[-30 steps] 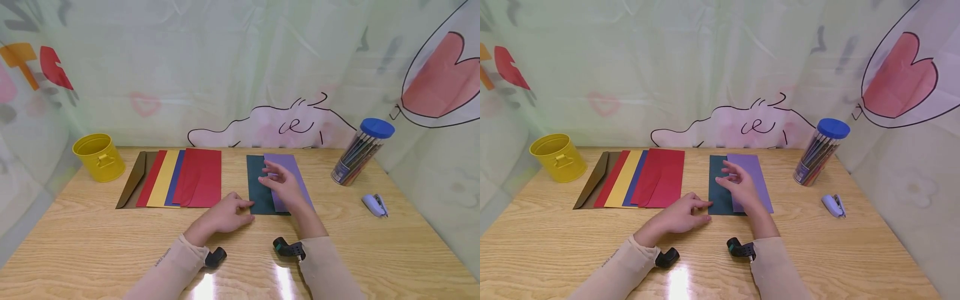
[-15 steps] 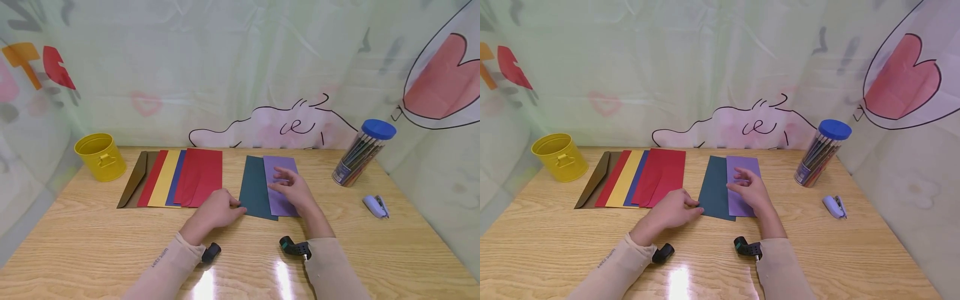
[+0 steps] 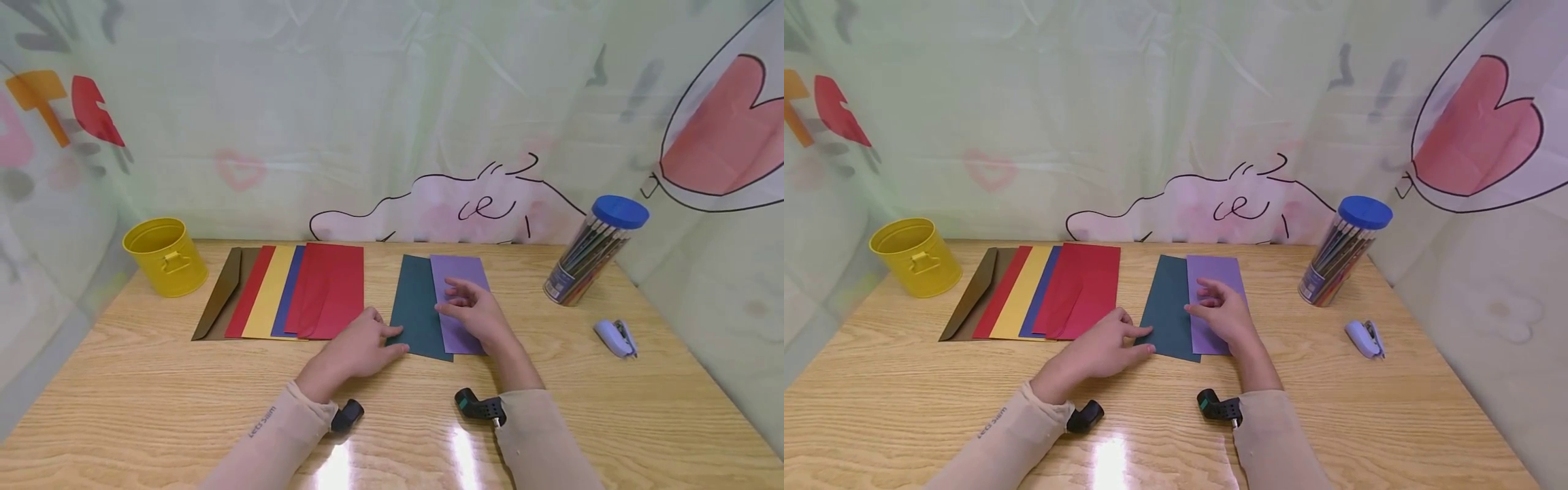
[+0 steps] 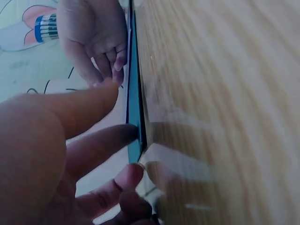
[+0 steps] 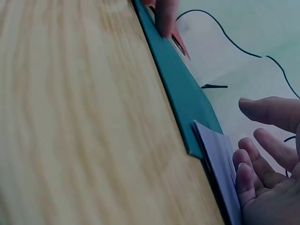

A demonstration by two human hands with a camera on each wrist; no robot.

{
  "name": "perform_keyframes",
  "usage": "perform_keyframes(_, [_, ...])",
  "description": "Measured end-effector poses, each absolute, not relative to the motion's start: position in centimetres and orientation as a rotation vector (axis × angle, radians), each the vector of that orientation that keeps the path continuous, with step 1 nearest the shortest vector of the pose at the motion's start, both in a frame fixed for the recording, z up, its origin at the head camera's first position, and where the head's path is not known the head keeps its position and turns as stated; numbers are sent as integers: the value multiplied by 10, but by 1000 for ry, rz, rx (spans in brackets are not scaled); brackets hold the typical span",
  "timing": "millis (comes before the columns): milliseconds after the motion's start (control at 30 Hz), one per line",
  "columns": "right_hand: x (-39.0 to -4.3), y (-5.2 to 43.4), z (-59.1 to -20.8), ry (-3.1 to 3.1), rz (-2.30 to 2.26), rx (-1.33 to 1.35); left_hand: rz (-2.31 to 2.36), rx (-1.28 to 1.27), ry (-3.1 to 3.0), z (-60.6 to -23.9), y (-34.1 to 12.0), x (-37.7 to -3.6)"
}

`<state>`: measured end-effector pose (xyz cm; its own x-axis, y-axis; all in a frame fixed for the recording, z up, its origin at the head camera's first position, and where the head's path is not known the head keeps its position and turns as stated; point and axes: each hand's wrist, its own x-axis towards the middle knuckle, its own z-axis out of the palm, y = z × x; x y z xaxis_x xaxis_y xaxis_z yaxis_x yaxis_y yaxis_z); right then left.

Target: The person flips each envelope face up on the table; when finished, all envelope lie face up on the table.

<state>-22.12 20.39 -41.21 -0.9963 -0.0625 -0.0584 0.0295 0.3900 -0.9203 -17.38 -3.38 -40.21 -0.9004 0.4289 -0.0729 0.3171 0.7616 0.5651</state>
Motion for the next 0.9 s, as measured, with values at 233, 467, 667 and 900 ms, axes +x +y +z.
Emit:
perform_keyframes(233, [-221,202,-412,2553,-1705,0,773,519,2833,-394,-31,-168])
perform_keyframes(467, [-222,200,-414,2574,-1687,-7,891,441,2775,-397,-31,-169])
perform_keyframes(667, [-221,198,-417,2578,-1698,-17,1107,372,2629,-403,-29,-172])
perform_keyframes(900, [-222,196,-419,2587,-1724,-14,1335,199,2452,-405,-21,-171])
